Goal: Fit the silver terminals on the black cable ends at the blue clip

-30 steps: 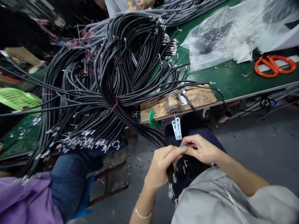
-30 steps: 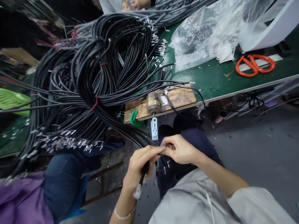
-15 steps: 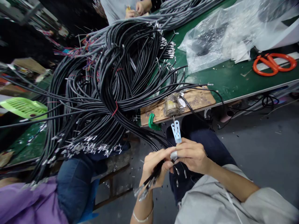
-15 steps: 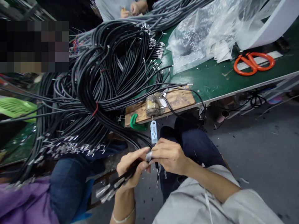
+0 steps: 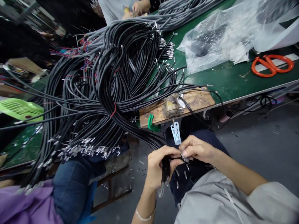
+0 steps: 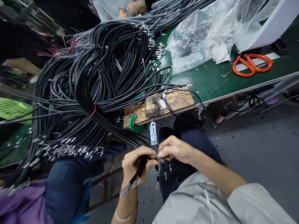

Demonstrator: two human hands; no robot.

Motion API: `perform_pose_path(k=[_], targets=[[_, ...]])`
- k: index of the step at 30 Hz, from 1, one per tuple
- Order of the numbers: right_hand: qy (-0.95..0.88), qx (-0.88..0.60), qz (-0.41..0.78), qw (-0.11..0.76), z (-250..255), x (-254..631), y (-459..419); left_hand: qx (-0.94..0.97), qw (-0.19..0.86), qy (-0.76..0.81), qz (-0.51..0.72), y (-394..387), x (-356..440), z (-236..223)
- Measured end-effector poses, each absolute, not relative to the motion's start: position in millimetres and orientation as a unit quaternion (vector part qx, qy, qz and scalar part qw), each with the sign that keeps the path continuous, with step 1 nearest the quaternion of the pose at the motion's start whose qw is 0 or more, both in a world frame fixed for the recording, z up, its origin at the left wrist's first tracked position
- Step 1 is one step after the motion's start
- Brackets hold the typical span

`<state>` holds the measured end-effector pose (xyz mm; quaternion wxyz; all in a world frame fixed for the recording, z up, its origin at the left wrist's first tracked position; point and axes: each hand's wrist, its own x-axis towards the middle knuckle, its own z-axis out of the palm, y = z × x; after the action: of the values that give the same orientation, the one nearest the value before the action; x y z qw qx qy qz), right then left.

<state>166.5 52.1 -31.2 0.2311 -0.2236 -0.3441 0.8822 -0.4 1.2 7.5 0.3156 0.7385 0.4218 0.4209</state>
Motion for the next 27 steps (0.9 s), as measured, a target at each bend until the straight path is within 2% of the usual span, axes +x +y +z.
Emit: perform_pose_path(k=[5, 10, 12, 16, 21, 27], targets=[[-0.370, -0.262, 0.859, 0.237, -24, 165, 60, 0.778, 0.256, 0.404, 0.407, -7, -1, -4], [-0.303, -0.290, 0.821, 0.388, -17, 162, 77, 0.735, 0.157, 0.407, 0.519, -7, 13, -3], [-0.303, -0.271, 0.816, 0.411, -13, 157, 82, 0.706, 0.128, 0.426, 0.551, -5, 22, -1], [-0.292, -0.236, 0.828, 0.418, -11, 145, 82, 0.672, 0.090, 0.443, 0.587, 0, 34, -2], [-0.217, -0.185, 0.855, 0.432, -20, 137, 78, 0.687, 0.090, 0.461, 0.554, 3, 36, -6], [-0.196, -0.127, 0.894, 0.381, -32, 140, 75, 0.687, 0.102, 0.471, 0.544, 5, 35, -2]])
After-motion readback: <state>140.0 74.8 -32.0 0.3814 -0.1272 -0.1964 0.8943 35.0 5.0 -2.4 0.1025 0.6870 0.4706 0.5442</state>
